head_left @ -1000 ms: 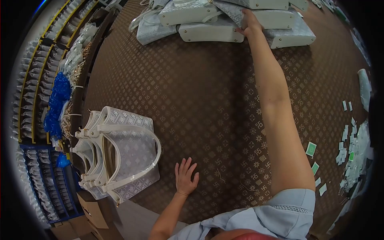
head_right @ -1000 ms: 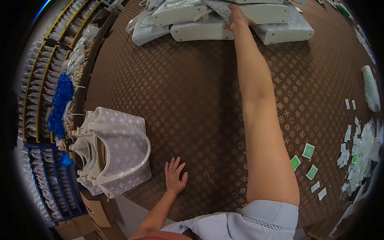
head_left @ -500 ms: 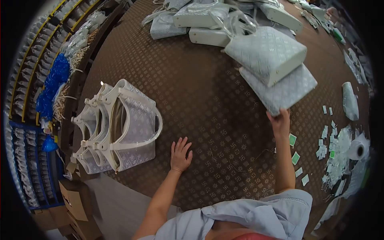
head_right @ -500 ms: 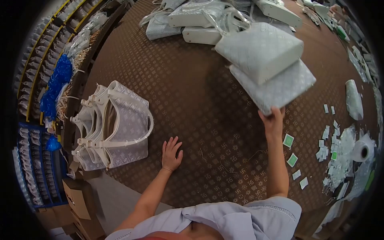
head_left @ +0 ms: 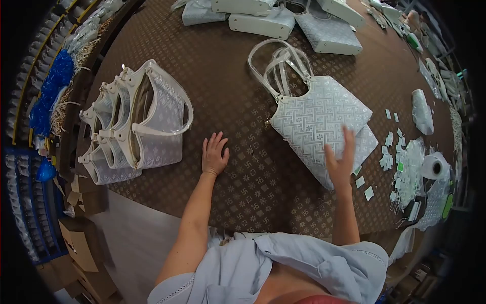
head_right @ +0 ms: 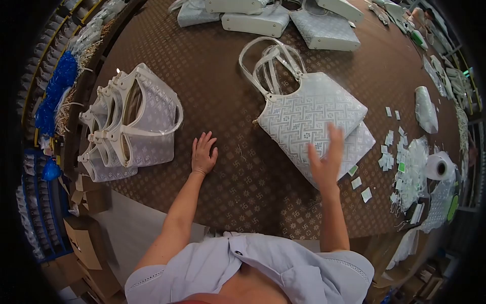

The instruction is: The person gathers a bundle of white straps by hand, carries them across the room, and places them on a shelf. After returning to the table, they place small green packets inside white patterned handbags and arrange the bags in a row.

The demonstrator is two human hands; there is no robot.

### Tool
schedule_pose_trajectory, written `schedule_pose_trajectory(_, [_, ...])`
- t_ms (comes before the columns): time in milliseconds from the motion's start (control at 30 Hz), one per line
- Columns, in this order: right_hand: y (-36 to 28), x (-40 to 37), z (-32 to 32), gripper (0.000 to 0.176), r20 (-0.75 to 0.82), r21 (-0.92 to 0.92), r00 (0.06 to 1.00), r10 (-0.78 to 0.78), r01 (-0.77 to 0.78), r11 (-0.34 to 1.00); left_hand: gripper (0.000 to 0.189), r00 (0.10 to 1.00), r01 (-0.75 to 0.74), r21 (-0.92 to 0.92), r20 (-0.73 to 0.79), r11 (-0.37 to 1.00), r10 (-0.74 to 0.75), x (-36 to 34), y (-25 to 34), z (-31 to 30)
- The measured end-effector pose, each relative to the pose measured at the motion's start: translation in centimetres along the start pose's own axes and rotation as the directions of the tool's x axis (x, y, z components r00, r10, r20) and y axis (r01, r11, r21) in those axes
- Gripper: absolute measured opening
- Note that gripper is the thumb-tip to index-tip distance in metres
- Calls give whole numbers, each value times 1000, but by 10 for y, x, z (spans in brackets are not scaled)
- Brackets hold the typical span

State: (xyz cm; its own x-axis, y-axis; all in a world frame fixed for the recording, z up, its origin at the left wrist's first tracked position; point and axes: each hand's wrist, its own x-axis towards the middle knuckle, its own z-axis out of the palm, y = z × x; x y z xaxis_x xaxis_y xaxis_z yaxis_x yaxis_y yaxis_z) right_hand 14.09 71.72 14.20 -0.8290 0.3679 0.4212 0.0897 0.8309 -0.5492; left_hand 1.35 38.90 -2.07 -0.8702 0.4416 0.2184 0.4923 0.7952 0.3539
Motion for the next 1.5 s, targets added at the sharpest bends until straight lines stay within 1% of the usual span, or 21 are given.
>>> schedule_pose_trajectory(33, [-14, 20, 24, 65, 125, 76, 984, -123, 114, 991, 33, 1000, -3, -1, -17, 1000, 3, 1, 1, 0])
schedule_pose_trajectory(167, [-1, 76, 150, 76, 288, -263, 942, -171, 249, 932, 32, 999, 3, -9, -34, 1000, -4, -3, -1, 2])
schedule_pose_trajectory(233, [7, 96, 179, 72, 412, -450, 909, 70, 136, 883, 32, 998, 1, -18, -63, 1000, -3, 0, -1, 2])
schedule_pose_trajectory(333, [3, 112, 173, 53, 516, -455, 842, 157, 114, 883, 32, 999, 9, -28, -43, 1000, -11, -4, -4, 2])
schedule_pose_trajectory(500, [-11, 90, 123, 27, 184, 2, 969, -163, 165, 986, 38, 996, 63, -96, 69, 993, -57, 1, -3, -7])
schedule_pose_trajectory(567, [-27, 86, 87, 23, 224, 12, 964, -145, 147, 989, 55, 917, 236, -158, 362, 959, -166, 18, 13, -38])
schedule_pose_trajectory(633, [-83, 83, 38, 19, 216, 182, 972, -94, 54, 982, 67, 872, 473, -778, 481, 413, -94, 32, 33, -62])
schedule_pose_trajectory(700, [-131, 70, 2, 19, 197, 480, 977, -86, -20, 877, 67, 966, 240, -950, 212, 199, -150, 29, 86, -109])
schedule_pose_trajectory(733, [-143, 59, -2, 19, 198, 486, 975, -98, -11, 874, 67, 966, 233, -951, 203, 202, -159, 27, 101, -138])
schedule_pose_trajectory(800, [-163, 36, -9, 22, -127, 687, 982, -141, 189, 702, 67, 976, 212, -963, 201, 164, -84, 23, 124, -182])
schedule_pose_trajectory(867, [-186, 11, -8, 22, -140, 798, 990, -34, 133, 588, 66, 971, 203, -970, 217, 136, 100, 20, 131, -213])
schedule_pose_trajectory(933, [-180, -8, 10, 18, -324, 934, 946, 10, 318, 163, 66, 938, 206, -971, 231, 120, 257, 12, 129, -230])
schedule_pose_trajectory(1067, [-184, -51, 25, 15, -221, 844, 973, -71, 227, 485, 59, 953, -153, -942, -61, 297, 296, -15, 133, -254])
schedule_pose_trajectory(1133, [-188, -57, 17, 16, -199, 833, 952, -233, 289, 471, 44, 939, -321, -611, -105, 724, 327, -22, 132, -245])
schedule_pose_trajectory(1200, [-188, -60, 3, 14, -166, 805, 949, -268, 287, 520, 30, 952, -209, -707, 12, 676, 307, -33, 131, -235])
schedule_pose_trajectory(1300, [-186, -63, -16, 21, -200, 975, 978, 54, 193, 114, 25, 996, 67, -984, 57, 163, -63, -42, 125, -217])
schedule_pose_trajectory(1367, [-164, -84, -14, 28, -59, 994, 978, 198, 39, 102, 28, 990, -22, -989, -42, 143, -134, -46, 117, -213])
schedule_pose_trajectory(1400, [-155, -99, -10, 36, 84, 992, 938, 336, -112, 64, 31, 969, -111, -985, -136, 130, -206, -49, 113, -214])
schedule_pose_trajectory(1433, [-147, -114, -7, 45, 440, 884, 774, 456, -461, -70, 32, 969, -127, -981, -154, 145, -194, -53, 111, -214])
schedule_pose_trajectory(1467, [-145, -122, -11, 47, 765, 583, 552, 333, -813, 10, 32, 972, -116, -983, -141, 141, -187, -56, 109, -213])
schedule_pose_trajectory(1500, [-143, -129, -16, 49, 950, 159, 188, 248, -978, 132, 32, 966, -126, -984, -151, 128, -210, -60, 108, -210])
